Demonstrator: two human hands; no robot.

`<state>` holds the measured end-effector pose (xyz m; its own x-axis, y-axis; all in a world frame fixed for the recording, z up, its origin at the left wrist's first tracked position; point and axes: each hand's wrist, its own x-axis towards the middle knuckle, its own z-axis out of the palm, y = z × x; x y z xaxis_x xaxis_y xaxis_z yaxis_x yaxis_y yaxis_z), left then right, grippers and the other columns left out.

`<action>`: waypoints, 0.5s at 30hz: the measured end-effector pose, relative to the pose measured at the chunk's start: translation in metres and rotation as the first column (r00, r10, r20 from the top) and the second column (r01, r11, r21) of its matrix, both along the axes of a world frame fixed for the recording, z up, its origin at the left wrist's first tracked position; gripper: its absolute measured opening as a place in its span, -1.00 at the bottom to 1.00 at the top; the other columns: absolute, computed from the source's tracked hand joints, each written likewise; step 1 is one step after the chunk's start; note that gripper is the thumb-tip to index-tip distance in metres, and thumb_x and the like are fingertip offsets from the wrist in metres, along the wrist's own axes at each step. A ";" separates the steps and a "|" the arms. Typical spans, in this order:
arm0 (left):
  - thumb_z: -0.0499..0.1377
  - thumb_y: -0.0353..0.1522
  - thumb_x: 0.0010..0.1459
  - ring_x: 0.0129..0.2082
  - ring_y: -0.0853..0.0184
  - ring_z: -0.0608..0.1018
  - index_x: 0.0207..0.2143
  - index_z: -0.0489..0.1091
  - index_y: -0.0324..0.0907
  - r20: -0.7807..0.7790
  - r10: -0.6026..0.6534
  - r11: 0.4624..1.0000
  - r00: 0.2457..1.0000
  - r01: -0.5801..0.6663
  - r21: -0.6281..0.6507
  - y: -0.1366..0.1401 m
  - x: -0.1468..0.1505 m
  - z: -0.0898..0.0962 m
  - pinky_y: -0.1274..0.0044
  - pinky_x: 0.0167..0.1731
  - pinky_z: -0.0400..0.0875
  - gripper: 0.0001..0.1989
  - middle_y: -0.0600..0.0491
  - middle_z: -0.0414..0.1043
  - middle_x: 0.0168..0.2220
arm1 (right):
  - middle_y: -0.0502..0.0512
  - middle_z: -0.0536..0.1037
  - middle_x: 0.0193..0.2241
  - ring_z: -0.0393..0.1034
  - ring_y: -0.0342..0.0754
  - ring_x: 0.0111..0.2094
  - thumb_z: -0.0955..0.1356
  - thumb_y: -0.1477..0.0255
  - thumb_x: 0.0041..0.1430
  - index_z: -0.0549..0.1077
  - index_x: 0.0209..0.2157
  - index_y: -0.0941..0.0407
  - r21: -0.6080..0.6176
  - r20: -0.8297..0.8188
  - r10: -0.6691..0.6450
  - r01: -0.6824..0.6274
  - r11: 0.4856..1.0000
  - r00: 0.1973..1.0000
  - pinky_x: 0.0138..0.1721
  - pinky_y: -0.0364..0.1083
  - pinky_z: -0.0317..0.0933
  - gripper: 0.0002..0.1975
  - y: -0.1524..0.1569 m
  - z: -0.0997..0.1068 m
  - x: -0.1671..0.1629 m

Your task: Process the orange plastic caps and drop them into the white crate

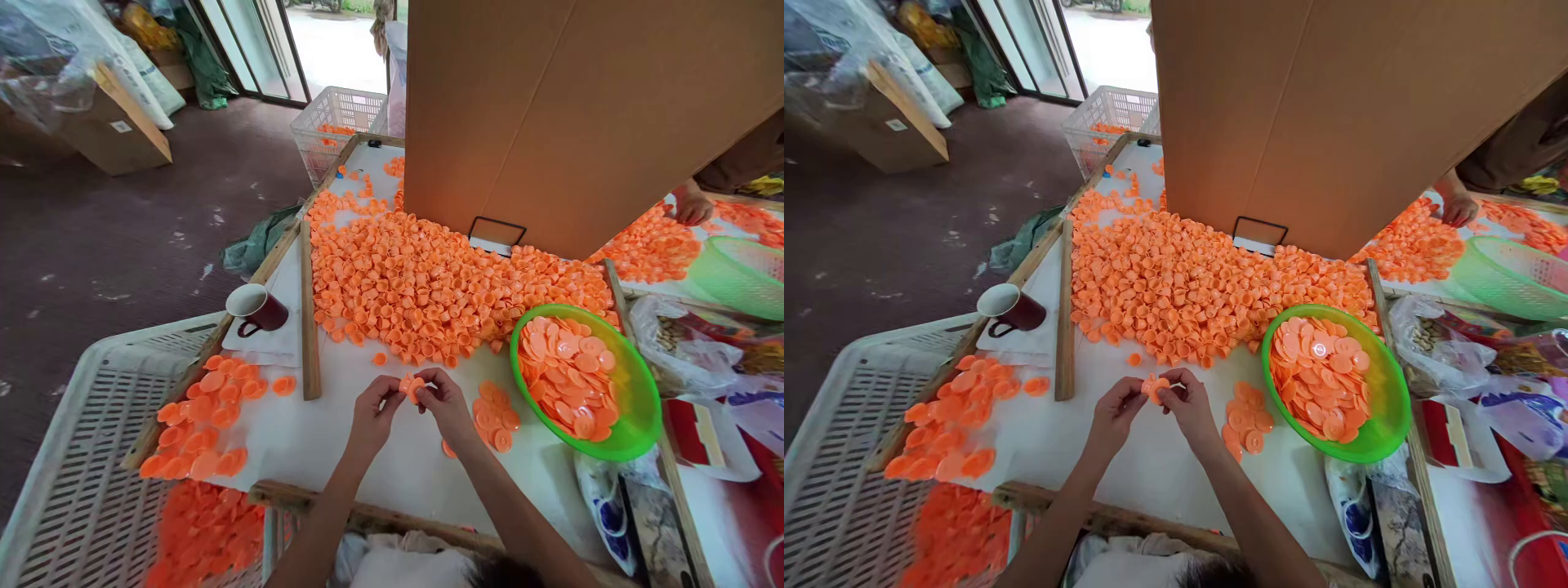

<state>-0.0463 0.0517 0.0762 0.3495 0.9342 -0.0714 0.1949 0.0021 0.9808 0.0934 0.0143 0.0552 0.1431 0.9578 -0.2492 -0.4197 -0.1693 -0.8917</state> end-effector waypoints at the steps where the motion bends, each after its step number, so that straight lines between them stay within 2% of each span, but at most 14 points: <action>1: 0.15 -0.29 0.09 -0.36 0.32 0.43 -0.43 0.43 -0.16 -0.004 -0.008 1.000 1.000 0.008 0.006 0.000 0.002 0.003 0.53 -0.32 0.32 -0.86 0.04 0.41 -0.39 | -0.05 0.41 -0.45 0.24 -0.20 -0.51 0.41 0.31 0.02 0.40 -0.33 0.08 -0.003 -0.013 -0.002 0.002 1.000 1.000 -0.50 -0.18 0.19 -0.81 -0.001 0.000 0.001; 4: 0.14 -0.30 0.10 -0.39 0.34 0.42 -0.45 0.41 -0.17 0.018 -0.045 0.999 0.999 0.046 -0.012 -0.001 0.007 0.007 0.54 -0.34 0.31 -0.86 0.06 0.39 -0.41 | -0.01 0.42 -0.40 0.26 -0.19 -0.49 0.41 0.28 0.01 0.43 -0.25 0.07 0.002 -0.052 0.014 -0.014 1.000 0.999 -0.48 -0.16 0.22 -0.75 -0.006 -0.001 0.005; 7: 0.12 -0.29 0.12 -0.41 0.34 0.43 -0.44 0.39 -0.17 0.091 -0.086 0.993 0.992 0.093 -0.078 -0.004 0.011 0.008 0.51 -0.34 0.32 -0.84 0.06 0.39 -0.43 | 0.02 0.43 -0.39 0.29 -0.16 -0.47 0.38 0.25 0.05 0.43 -0.15 0.07 0.011 -0.077 0.084 -0.083 0.996 0.993 -0.44 -0.13 0.26 -0.67 -0.009 0.000 0.010; 10: 0.12 -0.26 0.12 -0.43 0.34 0.42 -0.43 0.39 -0.18 0.097 -0.069 0.991 0.993 0.079 -0.109 -0.008 0.014 0.011 0.51 -0.36 0.31 -0.82 0.07 0.38 -0.47 | 0.01 0.44 -0.40 0.29 -0.16 -0.45 0.36 0.23 0.08 0.46 -0.18 0.06 0.049 -0.044 0.114 -0.112 0.993 0.993 -0.41 -0.12 0.26 -0.72 -0.009 0.005 0.013; 15: 0.19 -0.22 0.05 -0.37 0.34 0.43 -0.34 0.37 -0.20 0.184 0.002 0.986 0.983 0.028 -0.162 -0.018 0.019 0.014 0.51 -0.31 0.33 -0.78 0.06 0.40 -0.41 | 0.03 0.45 -0.34 0.31 -0.10 -0.34 0.38 0.26 0.06 0.43 -0.23 0.06 0.076 0.044 0.043 -0.046 0.996 0.998 -0.31 -0.10 0.26 -0.76 -0.013 0.009 0.008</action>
<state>-0.0276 0.0341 0.0898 0.3827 0.9106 -0.1563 0.0129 0.1639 0.9864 0.1011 0.0011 0.0644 0.1091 0.9795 -0.1692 -0.3753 -0.1171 -0.9195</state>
